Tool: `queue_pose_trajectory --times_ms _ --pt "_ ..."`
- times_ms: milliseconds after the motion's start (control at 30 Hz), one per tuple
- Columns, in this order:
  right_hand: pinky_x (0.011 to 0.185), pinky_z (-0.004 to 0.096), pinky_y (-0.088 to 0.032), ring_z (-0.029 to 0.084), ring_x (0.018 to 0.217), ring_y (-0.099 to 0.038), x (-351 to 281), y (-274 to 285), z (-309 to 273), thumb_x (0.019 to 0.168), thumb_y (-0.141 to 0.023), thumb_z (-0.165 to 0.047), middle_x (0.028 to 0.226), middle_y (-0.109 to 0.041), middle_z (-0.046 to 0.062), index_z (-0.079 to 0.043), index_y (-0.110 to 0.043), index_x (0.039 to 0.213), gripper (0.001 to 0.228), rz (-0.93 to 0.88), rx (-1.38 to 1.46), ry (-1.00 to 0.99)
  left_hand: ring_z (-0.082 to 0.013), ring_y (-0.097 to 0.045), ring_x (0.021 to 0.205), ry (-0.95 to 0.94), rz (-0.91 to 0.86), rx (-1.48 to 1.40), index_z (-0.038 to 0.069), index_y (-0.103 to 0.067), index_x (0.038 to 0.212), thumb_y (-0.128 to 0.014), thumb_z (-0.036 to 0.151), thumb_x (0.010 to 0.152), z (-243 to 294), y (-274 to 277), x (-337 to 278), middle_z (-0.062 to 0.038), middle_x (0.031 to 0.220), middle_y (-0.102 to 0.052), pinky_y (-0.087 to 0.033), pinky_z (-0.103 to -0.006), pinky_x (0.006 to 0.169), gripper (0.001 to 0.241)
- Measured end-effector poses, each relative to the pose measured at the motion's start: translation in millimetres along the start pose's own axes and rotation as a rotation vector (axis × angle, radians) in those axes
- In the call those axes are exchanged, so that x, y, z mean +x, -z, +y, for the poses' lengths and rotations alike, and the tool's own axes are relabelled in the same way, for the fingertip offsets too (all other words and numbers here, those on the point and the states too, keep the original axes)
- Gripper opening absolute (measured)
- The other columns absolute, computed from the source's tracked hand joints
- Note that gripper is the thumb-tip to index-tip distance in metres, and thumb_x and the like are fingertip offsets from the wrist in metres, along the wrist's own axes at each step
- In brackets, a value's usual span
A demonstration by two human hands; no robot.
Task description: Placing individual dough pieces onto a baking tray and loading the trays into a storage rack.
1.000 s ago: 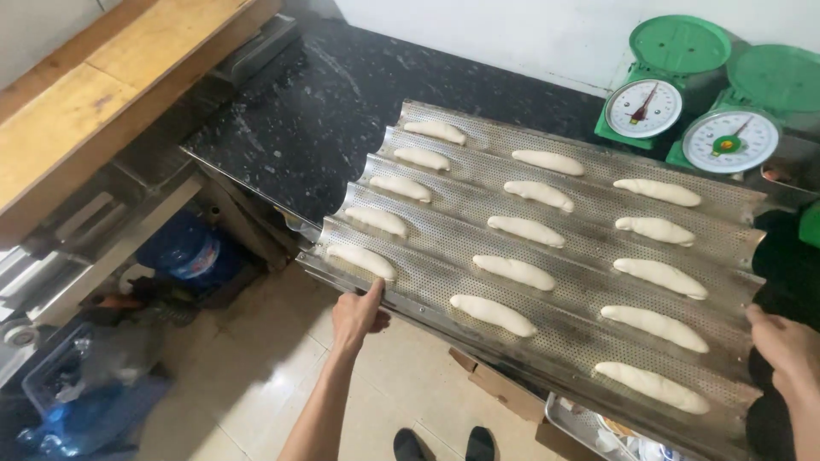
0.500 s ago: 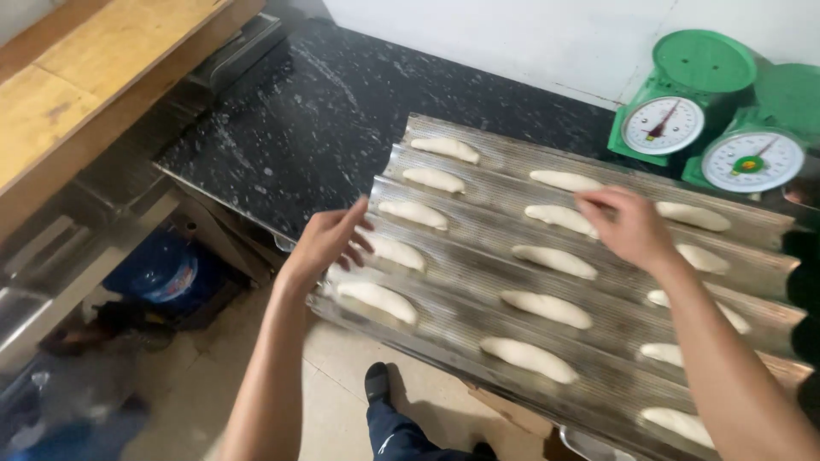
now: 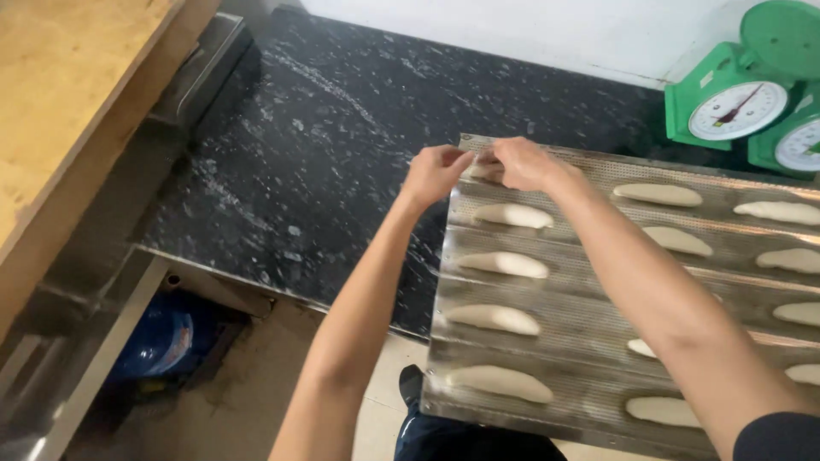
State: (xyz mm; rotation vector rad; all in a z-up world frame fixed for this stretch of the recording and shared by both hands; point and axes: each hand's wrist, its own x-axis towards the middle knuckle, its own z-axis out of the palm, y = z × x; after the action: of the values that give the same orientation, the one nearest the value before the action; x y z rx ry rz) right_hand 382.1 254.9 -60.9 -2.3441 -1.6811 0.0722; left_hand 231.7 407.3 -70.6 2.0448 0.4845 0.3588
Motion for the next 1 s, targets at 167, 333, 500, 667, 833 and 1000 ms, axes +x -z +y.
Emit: queue_pose_trajectory --times_ms 167,333,500,667,833,1000 --pt "0.074 0.048 -0.057 0.04 0.089 -0.07 3.2 14.0 0.9 0.069 -0.079 -0.015 0.089 -0.07 0.017 0.001 -0.071 0.088 0.026 -0.083 0.164 -0.051 -0.034 -0.072 0.111 0.068 -0.128 -0.028 0.014 -0.079 0.113 -0.058 0.059 0.096 13.6 -32.1 39.8 -0.01 0.103 -0.079 -0.057 -0.0468 0.094 0.053" --pt "0.081 0.038 -0.058 0.03 0.101 -0.07 -34.9 58.5 11.9 0.077 -0.084 -0.018 0.107 -0.071 0.014 -0.005 -0.073 0.106 0.034 0.021 0.366 -0.145 -0.0343 -0.063 0.126 0.222 -0.406 -0.28 0.01 -0.079 0.112 -0.06 0.069 0.085 50.5 -34.2 38.8 -0.016 0.121 -0.074 -0.048 -0.0451 0.105 0.068" --pt "0.089 0.038 -0.058 0.03 0.105 -0.07 -59.4 43.0 28.0 0.084 -0.082 -0.018 0.115 -0.07 0.016 -0.002 -0.07 0.126 0.047 -0.086 0.28 -0.285 -0.0345 -0.07 0.116 0.161 -0.383 -0.079 0.019 -0.082 0.104 -0.089 0.051 0.066 20.5 -57.2 62.1 -0.011 0.11 -0.078 -0.055 -0.0428 0.099 0.05" --pt "0.079 0.03 -0.054 0.019 0.098 -0.067 -69.6 36.3 40.2 0.086 -0.081 -0.022 0.113 -0.07 0.012 -0.007 -0.072 0.122 0.04 0.211 0.731 -0.276 -0.0252 -0.075 0.09 0.177 -0.35 -0.467 0.002 -0.078 0.114 -0.093 0.031 0.075 33.5 -30.7 59.6 -0.023 0.107 -0.076 -0.065 -0.029 0.077 0.051" --pt "0.078 0.03 -0.058 0.025 0.096 -0.069 -82.1 44.5 34.9 0.094 -0.069 -0.013 0.126 -0.064 0.024 0.003 -0.062 0.133 0.043 0.131 1.014 -0.304 -0.0277 -0.075 0.095 0.317 -0.426 -0.706 -0.006 -0.07 0.122 -0.094 0.023 0.074 47.7 -23.3 45.5 -0.024 0.114 -0.072 -0.066 -0.0275 0.082 0.06" --pt "0.068 0.033 -0.06 0.031 0.089 -0.073 -99.8 53.8 44.0 0.091 -0.076 -0.007 0.115 -0.07 0.026 0.001 -0.071 0.122 0.033 0.13 0.702 -0.345 -0.0268 -0.075 0.089 0.332 -0.353 -0.537 -0.003 -0.078 0.105 -0.094 0.01 0.068 20.2 -24.0 54.4 -0.023 0.104 -0.074 -0.067 -0.0278 0.076 0.042"
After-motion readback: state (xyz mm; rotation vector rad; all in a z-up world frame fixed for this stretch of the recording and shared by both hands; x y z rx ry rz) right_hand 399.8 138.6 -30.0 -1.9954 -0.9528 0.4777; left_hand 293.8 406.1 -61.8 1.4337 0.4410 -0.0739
